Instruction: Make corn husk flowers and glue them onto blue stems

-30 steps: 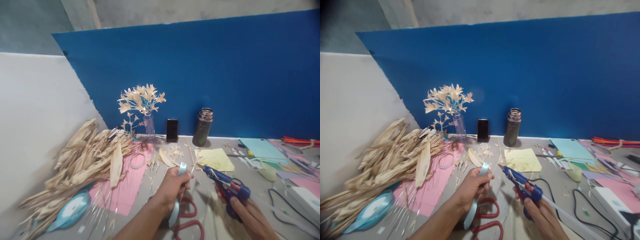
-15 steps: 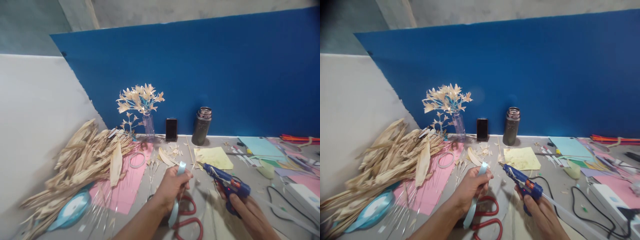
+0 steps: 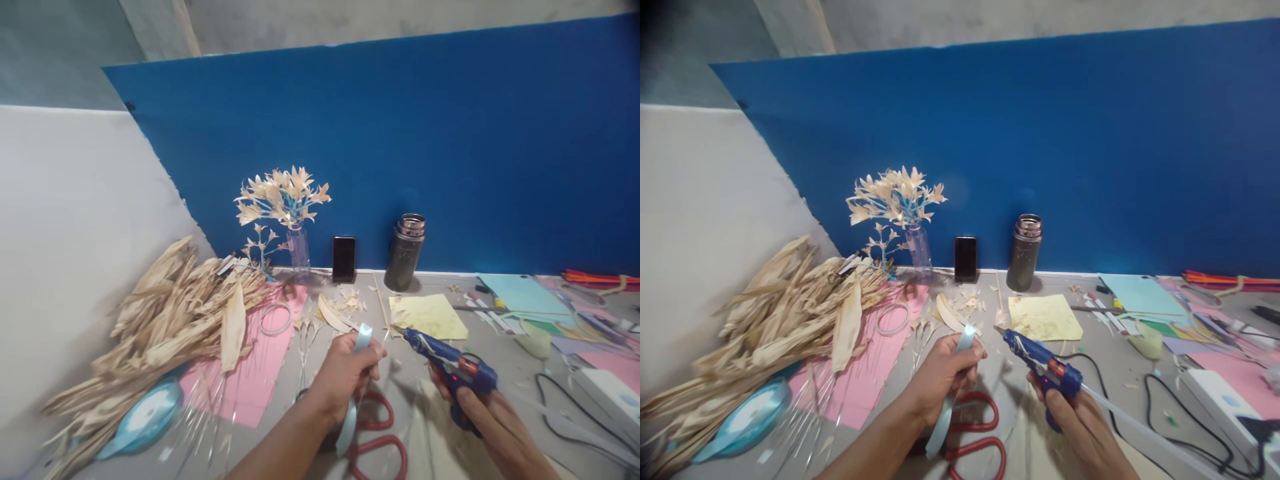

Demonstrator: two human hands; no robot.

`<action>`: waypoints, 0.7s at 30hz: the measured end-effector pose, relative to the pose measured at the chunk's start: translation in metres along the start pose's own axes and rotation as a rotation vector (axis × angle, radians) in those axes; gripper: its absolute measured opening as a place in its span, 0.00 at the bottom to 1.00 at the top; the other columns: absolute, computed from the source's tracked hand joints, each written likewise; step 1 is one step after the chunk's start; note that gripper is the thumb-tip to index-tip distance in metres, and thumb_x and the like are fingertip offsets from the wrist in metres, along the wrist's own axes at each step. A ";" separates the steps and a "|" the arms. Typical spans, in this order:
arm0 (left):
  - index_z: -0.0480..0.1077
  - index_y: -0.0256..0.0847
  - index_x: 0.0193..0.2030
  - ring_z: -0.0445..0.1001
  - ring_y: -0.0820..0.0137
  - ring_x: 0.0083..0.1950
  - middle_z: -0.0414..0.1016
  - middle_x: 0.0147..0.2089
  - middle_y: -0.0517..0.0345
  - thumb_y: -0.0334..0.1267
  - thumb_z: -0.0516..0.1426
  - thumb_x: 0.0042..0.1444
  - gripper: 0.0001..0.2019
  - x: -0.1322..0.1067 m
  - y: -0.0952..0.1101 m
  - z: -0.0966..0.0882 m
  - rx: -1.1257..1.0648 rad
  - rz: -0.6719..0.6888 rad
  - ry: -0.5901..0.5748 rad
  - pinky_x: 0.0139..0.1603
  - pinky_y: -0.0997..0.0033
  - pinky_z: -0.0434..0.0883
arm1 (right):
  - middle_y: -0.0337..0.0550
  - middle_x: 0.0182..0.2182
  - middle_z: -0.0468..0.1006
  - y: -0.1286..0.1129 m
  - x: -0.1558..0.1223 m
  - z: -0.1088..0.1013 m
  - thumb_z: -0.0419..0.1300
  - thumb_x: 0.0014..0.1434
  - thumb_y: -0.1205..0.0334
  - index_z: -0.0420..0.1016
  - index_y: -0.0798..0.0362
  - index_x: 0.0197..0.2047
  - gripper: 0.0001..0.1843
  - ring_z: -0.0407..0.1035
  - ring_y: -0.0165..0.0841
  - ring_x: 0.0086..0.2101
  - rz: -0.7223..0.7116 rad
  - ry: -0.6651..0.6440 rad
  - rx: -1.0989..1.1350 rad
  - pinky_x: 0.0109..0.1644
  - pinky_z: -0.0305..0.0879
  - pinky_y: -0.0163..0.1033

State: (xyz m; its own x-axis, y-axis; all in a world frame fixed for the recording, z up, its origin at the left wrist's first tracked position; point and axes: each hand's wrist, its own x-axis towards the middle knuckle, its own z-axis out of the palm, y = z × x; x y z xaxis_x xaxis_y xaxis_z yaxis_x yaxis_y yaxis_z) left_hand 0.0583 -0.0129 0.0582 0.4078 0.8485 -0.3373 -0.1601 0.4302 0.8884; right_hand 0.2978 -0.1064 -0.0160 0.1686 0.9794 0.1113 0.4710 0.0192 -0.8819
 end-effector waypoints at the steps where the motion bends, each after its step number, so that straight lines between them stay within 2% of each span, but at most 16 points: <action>1: 0.69 0.40 0.30 0.52 0.80 0.15 0.65 0.17 0.66 0.40 0.64 0.45 0.09 0.000 0.000 0.000 0.000 -0.003 0.002 0.17 0.76 0.48 | 0.51 0.45 0.86 0.001 0.001 0.000 0.57 0.62 0.42 0.86 0.51 0.43 0.24 0.80 0.43 0.45 0.008 -0.004 -0.004 0.51 0.75 0.37; 4: 0.69 0.40 0.30 0.52 0.80 0.15 0.65 0.17 0.66 0.40 0.64 0.45 0.10 0.001 0.000 0.000 -0.001 -0.003 0.006 0.17 0.76 0.48 | 0.50 0.43 0.86 0.000 0.000 0.001 0.58 0.61 0.41 0.86 0.51 0.41 0.24 0.80 0.43 0.43 0.014 0.053 0.016 0.49 0.76 0.36; 7: 0.68 0.40 0.30 0.52 0.80 0.15 0.65 0.18 0.66 0.41 0.64 0.45 0.10 0.002 0.000 -0.001 0.005 0.010 0.011 0.17 0.76 0.48 | 0.51 0.44 0.86 -0.006 -0.001 0.005 0.56 0.62 0.40 0.85 0.51 0.44 0.26 0.80 0.42 0.42 0.007 0.125 0.060 0.48 0.77 0.37; 12: 0.68 0.40 0.30 0.52 0.80 0.16 0.66 0.18 0.66 0.42 0.64 0.45 0.11 0.004 0.000 -0.001 0.021 0.012 0.028 0.17 0.76 0.47 | 0.52 0.45 0.85 -0.011 -0.002 0.005 0.56 0.62 0.39 0.85 0.52 0.42 0.27 0.79 0.45 0.45 0.042 0.049 -0.011 0.51 0.76 0.40; 15: 0.69 0.39 0.29 0.52 0.80 0.16 0.65 0.18 0.66 0.41 0.64 0.45 0.11 0.004 -0.001 -0.001 0.015 0.006 0.024 0.17 0.77 0.47 | 0.53 0.47 0.85 -0.012 -0.002 0.003 0.53 0.65 0.41 0.85 0.53 0.44 0.27 0.79 0.45 0.46 0.021 0.087 -0.019 0.52 0.75 0.40; 18: 0.69 0.38 0.30 0.51 0.81 0.15 0.65 0.17 0.66 0.40 0.64 0.43 0.10 0.004 -0.001 -0.002 -0.035 -0.021 -0.003 0.16 0.77 0.46 | 0.52 0.46 0.85 -0.012 -0.001 0.002 0.54 0.64 0.41 0.85 0.51 0.45 0.26 0.78 0.46 0.48 0.015 0.028 -0.035 0.52 0.75 0.40; 21: 0.71 0.37 0.32 0.47 0.83 0.14 0.65 0.16 0.67 0.39 0.65 0.42 0.12 0.005 0.001 -0.005 -0.124 -0.056 -0.044 0.16 0.77 0.43 | 0.49 0.48 0.84 -0.007 0.001 0.001 0.56 0.63 0.41 0.82 0.49 0.50 0.25 0.76 0.46 0.52 0.012 0.037 -0.116 0.56 0.73 0.42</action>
State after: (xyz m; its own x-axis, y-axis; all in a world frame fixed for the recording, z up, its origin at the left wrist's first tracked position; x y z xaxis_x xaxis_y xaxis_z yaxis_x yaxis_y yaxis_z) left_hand 0.0554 -0.0067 0.0557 0.4577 0.8091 -0.3688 -0.2449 0.5134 0.8225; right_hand 0.2936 -0.1057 -0.0098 0.2057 0.9712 0.1199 0.5655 -0.0180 -0.8245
